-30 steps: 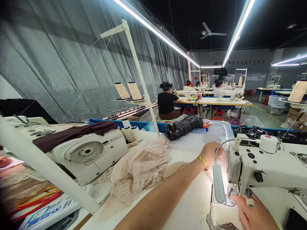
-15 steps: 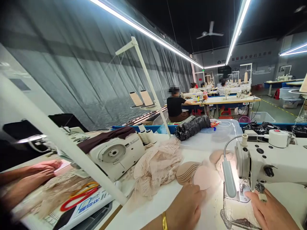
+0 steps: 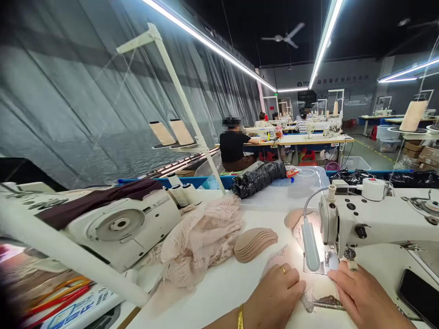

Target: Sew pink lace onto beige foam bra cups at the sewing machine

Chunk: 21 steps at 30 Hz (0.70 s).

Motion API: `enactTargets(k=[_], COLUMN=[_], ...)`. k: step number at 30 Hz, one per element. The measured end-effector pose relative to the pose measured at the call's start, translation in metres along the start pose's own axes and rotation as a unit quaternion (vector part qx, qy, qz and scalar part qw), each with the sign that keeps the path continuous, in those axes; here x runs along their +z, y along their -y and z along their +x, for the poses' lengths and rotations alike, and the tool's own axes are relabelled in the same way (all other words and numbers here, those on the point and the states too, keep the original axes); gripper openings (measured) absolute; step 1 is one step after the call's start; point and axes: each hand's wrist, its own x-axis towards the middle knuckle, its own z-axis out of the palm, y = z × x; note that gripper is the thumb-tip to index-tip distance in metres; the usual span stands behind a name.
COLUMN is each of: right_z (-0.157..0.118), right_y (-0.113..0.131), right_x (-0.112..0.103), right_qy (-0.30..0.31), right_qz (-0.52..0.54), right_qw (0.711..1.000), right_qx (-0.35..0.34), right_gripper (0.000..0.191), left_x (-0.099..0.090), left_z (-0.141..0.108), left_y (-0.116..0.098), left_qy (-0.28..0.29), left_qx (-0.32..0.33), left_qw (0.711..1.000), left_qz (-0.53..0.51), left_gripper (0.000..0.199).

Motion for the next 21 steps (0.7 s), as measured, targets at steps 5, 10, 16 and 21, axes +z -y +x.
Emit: enactTargets(k=[5,10,16,21], right_z=[0.007,0.016,0.018,0.015], right_y=[0.015,0.023,0.025,0.025], right_x=[-0.012,-0.021,-0.024,-0.022], right_qy=[0.021,0.043,0.068,0.055], right_qz=[0.015,0.035,0.038,0.039], right_qw=[0.999,0.998,0.997,0.998], right_qx=[-0.031,-0.032,-0.003,-0.006], right_gripper=[0.038,0.042,0.038,0.036], left_x=[0.007,0.003,-0.003,0.001], left_z=[0.013,0.030,0.035,0.033], left_y=[0.003,0.003,0.002,0.002], left_qy=[-0.043,-0.036,-0.065,-0.108], left_qx=[0.026,0.065,0.054,0.038], left_qw=[0.998,0.996,0.994,0.991], left_qz=[-0.046,-0.058,-0.068,-0.076], left_gripper=[0.020,0.021,0.019,0.012])
